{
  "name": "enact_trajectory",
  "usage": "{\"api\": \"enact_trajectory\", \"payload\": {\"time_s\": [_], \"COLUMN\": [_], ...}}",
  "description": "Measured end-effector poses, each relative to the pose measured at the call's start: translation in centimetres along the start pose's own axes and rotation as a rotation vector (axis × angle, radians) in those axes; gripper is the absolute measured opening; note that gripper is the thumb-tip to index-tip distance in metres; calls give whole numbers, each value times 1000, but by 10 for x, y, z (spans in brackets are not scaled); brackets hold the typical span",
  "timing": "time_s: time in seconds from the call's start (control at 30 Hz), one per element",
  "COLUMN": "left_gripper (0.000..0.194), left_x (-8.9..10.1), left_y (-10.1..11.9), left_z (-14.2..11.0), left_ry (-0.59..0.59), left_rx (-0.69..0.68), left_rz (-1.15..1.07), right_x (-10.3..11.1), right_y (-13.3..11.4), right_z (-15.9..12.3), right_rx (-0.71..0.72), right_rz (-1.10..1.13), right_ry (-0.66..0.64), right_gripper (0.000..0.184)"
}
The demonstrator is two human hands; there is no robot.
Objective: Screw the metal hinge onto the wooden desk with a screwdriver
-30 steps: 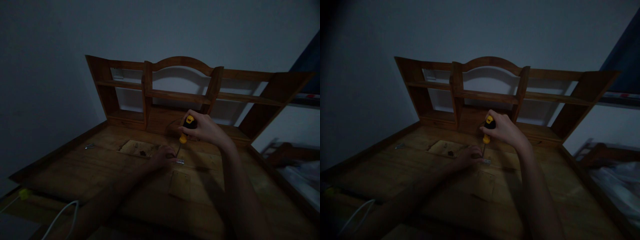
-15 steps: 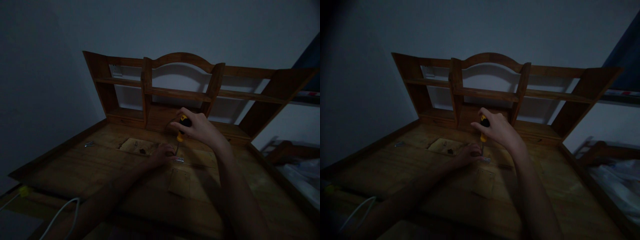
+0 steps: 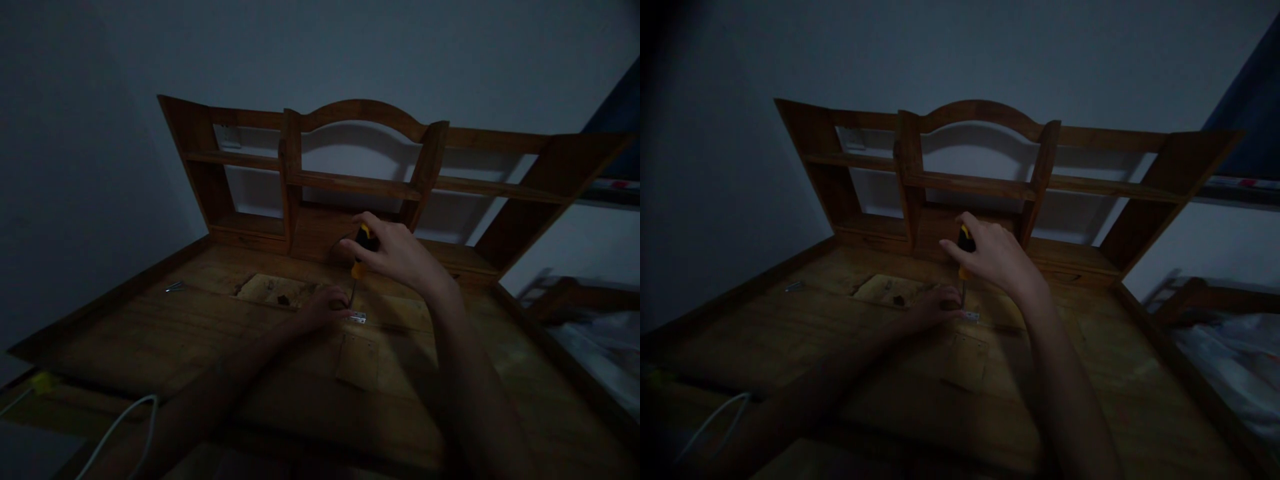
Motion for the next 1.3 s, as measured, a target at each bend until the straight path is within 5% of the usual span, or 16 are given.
{"api": "enact_trajectory", "payload": {"time_s": [0.33, 0.6, 0.83, 1.1, 1.3], "left_gripper": [19, 24, 27, 24, 24], "left_x": [0, 2, -2, 0, 3], "left_y": [-2, -5, -15, -9, -5], "left_z": [-1, -3, -4, -3, -3], "left_ry": [-8, -59, -39, -81, -58], "left_rx": [36, 66, 1, 48, 36], "left_rz": [-1, 29, 43, 42, 54], "right_x": [-1, 5, 7, 5, 6], "right_y": [2, 1, -1, 1, 0], "right_z": [1, -1, -2, -4, -4], "right_rx": [26, 45, 33, -19, -3], "right_rz": [-17, 17, -74, -90, -90], "right_ry": [28, 4, 20, -10, -8], "right_gripper": [37, 50, 30, 57, 45]}}
Point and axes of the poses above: each hand's wrist, its own z-axis towards the middle knuckle, its own x-axis out of the back of the hand, y = z × x, the point moved 1 cm from there along z, towards the middle knuckle, and after that the axes turned 4 degrees about x, right-handed, at the moved point
